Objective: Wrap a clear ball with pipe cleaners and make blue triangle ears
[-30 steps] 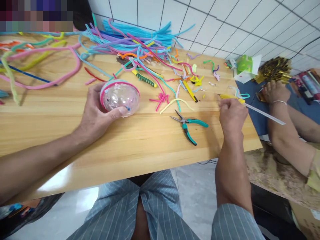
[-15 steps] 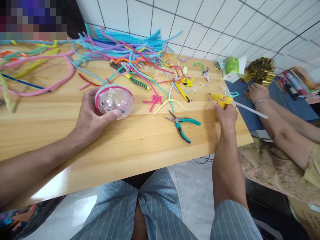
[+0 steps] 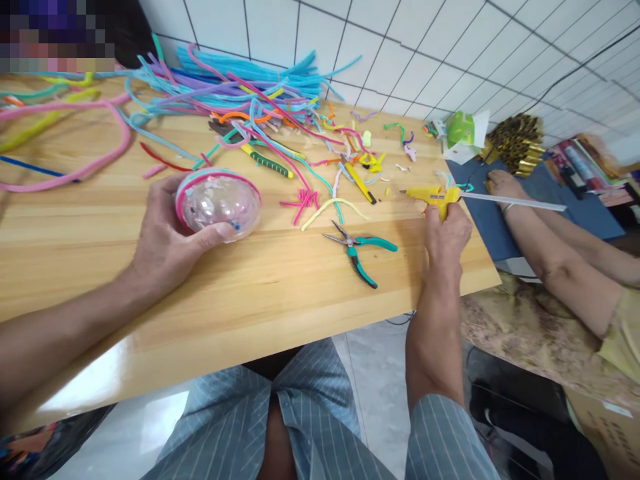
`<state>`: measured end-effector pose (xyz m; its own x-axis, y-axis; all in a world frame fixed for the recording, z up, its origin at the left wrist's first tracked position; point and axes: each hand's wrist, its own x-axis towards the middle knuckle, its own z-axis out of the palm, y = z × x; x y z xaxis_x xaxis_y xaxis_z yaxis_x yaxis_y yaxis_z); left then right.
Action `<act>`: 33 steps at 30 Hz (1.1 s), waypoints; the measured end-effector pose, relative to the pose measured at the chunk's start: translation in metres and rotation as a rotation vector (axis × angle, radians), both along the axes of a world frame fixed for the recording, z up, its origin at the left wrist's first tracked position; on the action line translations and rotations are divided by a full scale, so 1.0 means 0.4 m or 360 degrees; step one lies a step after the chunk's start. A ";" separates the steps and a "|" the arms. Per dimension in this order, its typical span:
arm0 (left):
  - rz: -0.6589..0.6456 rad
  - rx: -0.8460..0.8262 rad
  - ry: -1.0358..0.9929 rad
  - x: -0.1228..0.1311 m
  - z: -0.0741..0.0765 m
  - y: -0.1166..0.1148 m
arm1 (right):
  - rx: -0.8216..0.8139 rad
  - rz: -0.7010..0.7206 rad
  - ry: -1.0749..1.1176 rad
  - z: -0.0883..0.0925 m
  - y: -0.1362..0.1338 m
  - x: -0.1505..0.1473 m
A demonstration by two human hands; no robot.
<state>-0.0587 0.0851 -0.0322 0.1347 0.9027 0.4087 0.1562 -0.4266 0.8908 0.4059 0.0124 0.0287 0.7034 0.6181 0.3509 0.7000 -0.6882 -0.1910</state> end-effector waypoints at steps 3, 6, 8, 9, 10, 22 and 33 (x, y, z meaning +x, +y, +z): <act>0.0013 0.0005 -0.0013 -0.001 0.004 -0.002 | -0.0051 0.0030 -0.0046 0.001 -0.003 0.002; 0.0009 0.0014 -0.0029 -0.003 0.002 -0.001 | -0.0077 0.0029 -0.0075 -0.004 -0.003 0.007; -0.0006 0.0017 -0.0026 -0.004 0.001 0.000 | -0.0094 0.0044 -0.0103 -0.007 -0.003 0.011; -0.0015 0.0021 -0.0023 -0.004 0.000 0.001 | -0.0104 0.0049 -0.0118 -0.009 -0.003 0.013; -0.0022 0.0022 -0.0019 -0.005 0.000 0.002 | -0.0117 0.0052 -0.0131 -0.011 -0.003 0.015; -0.0042 -0.0008 -0.0012 -0.003 -0.005 0.000 | -0.0069 0.0052 -0.0147 -0.015 -0.004 0.019; 0.0022 0.0000 0.0019 -0.001 0.004 -0.001 | -0.0110 0.0051 -0.0125 -0.013 -0.009 0.017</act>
